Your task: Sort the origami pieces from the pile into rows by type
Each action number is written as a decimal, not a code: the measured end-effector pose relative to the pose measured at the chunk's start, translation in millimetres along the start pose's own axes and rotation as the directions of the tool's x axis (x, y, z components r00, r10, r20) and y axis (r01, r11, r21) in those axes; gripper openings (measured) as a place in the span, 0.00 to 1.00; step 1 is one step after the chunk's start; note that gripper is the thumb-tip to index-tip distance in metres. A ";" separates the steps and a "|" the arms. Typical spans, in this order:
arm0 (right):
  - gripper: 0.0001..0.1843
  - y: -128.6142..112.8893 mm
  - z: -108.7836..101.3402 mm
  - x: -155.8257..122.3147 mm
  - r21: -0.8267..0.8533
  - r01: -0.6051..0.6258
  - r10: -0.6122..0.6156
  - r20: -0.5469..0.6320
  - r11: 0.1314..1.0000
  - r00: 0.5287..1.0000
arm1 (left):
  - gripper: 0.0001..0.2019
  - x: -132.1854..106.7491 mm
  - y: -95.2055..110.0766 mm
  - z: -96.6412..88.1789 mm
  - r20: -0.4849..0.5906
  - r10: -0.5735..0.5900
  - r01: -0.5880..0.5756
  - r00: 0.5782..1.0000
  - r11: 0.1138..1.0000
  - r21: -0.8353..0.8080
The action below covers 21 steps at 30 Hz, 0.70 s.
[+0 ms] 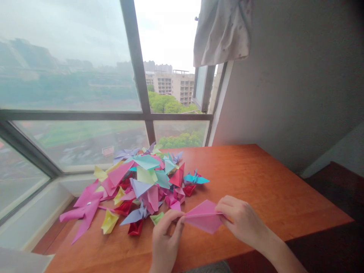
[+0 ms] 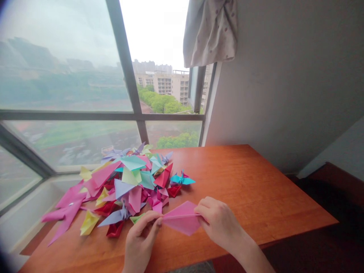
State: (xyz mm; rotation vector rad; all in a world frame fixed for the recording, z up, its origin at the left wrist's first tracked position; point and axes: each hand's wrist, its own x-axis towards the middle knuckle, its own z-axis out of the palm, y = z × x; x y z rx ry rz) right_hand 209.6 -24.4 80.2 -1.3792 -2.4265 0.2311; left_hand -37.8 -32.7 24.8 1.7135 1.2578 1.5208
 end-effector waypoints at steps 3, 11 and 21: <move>0.10 22.8 -3.5 -4.8 0.087 -0.056 0.060 -0.041 0.995 0.997 | 0.05 -3.3 -4.2 0.8 -0.026 -0.059 0.057 0.998 0.997 -0.043; 0.13 104.7 2.0 55.3 0.082 -0.491 0.488 -0.331 0.867 0.808 | 0.08 -6.9 3.1 6.1 0.136 0.159 -0.165 0.978 0.986 0.036; 0.17 158.4 40.1 188.4 -0.075 -0.778 0.759 -0.182 0.624 0.626 | 0.13 -11.0 -14.5 14.2 0.232 0.279 -0.297 0.932 0.954 0.046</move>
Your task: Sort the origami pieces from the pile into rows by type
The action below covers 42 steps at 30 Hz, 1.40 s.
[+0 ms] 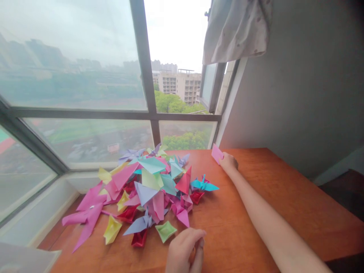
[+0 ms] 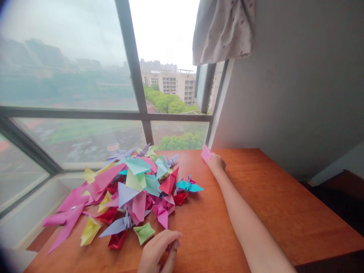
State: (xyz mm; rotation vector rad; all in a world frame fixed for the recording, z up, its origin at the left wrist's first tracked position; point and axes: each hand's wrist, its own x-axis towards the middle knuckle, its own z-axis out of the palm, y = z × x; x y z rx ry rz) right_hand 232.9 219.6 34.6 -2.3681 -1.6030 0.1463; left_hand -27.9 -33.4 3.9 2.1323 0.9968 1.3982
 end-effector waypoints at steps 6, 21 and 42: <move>0.18 -9.2 26.6 10.5 0.030 -0.044 0.043 0.030 0.999 0.999 | 0.12 -4.5 -5.4 10.5 -0.060 -0.015 0.014 0.998 1.000 -0.003; 0.20 -13.1 26.8 8.7 0.144 -0.084 0.082 0.019 0.986 0.996 | 0.13 -0.7 -1.0 4.6 -0.004 -0.005 0.005 1.000 1.000 0.014; 0.08 -134.4 -42.8 -201.3 0.442 0.736 -0.753 -0.179 0.513 0.633 | 0.12 6.8 17.8 -5.0 0.047 -0.139 0.135 0.989 0.988 0.074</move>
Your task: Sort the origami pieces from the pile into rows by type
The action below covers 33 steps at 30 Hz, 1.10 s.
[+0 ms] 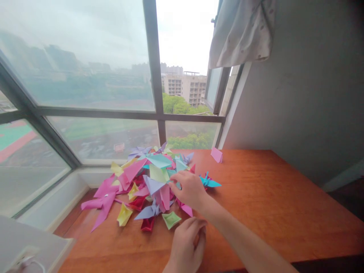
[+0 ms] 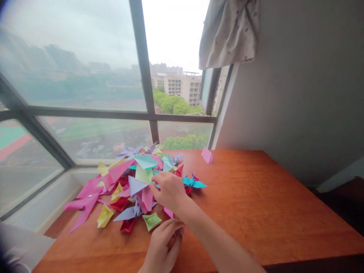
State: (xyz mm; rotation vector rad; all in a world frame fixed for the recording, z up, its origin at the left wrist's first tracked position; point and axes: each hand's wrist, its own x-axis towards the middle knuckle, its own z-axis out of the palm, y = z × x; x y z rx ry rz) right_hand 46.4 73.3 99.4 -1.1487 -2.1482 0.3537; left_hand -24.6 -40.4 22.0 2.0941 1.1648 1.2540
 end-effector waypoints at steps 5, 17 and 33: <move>0.17 -34.5 22.9 18.5 -0.038 -0.051 0.052 0.036 0.998 0.998 | 0.11 -1.0 -0.5 0.4 -0.012 -0.032 0.032 0.999 0.999 0.008; 0.14 -13.2 35.4 45.5 -0.107 -0.216 0.224 0.068 0.971 0.972 | 0.13 -0.4 0.3 0.5 0.029 -0.029 0.029 0.999 1.000 -0.002; 0.08 35.0 -73.7 -40.5 0.199 -0.050 0.095 -0.224 0.979 0.970 | 0.16 9.3 2.8 -17.4 -0.143 -0.359 0.210 0.922 0.775 -0.596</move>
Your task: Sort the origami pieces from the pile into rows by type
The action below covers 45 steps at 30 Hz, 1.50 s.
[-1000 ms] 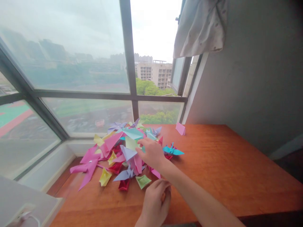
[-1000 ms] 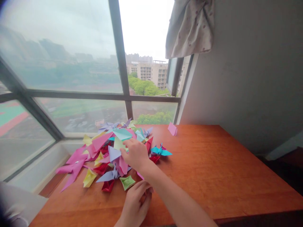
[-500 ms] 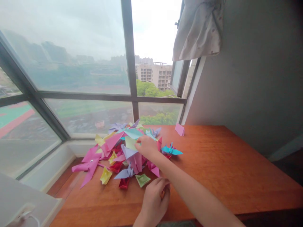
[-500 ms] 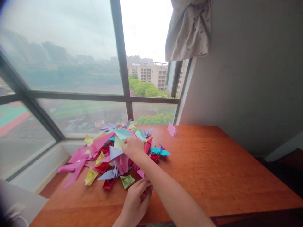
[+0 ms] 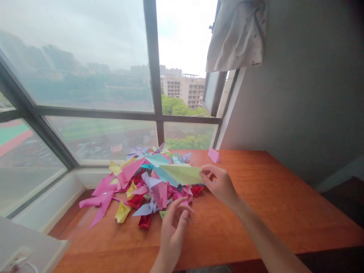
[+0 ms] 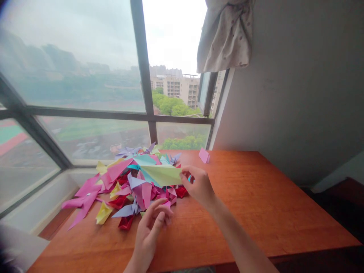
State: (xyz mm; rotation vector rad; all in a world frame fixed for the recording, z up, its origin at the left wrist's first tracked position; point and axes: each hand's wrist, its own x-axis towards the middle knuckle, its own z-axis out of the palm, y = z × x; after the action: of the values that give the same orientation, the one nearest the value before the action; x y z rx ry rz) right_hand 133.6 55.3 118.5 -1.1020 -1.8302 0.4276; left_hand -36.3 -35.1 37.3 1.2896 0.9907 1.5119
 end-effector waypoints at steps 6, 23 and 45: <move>0.07 22.9 -47.8 -38.6 -0.062 0.022 -0.020 0.028 0.998 0.999 | 0.27 26.8 21.5 -10.5 -0.072 -0.009 0.002 0.997 0.995 -0.100; 0.08 52.2 -75.3 -46.4 -0.176 0.161 -0.130 0.179 0.971 0.975 | 0.06 65.9 24.8 -10.6 0.095 0.171 -0.186 0.981 0.963 0.195; 0.13 264.0 -50.7 42.3 -0.621 -0.625 0.574 -0.321 0.472 0.753 | 0.19 53.4 11.0 -5.6 0.345 0.290 -0.414 0.893 0.830 0.373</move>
State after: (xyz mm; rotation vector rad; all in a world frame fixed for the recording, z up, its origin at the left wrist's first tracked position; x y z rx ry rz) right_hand 303.0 224.3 -11.0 -2.3149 -1.4907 0.0440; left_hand -46.7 12.8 61.9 2.0486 0.9744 1.3608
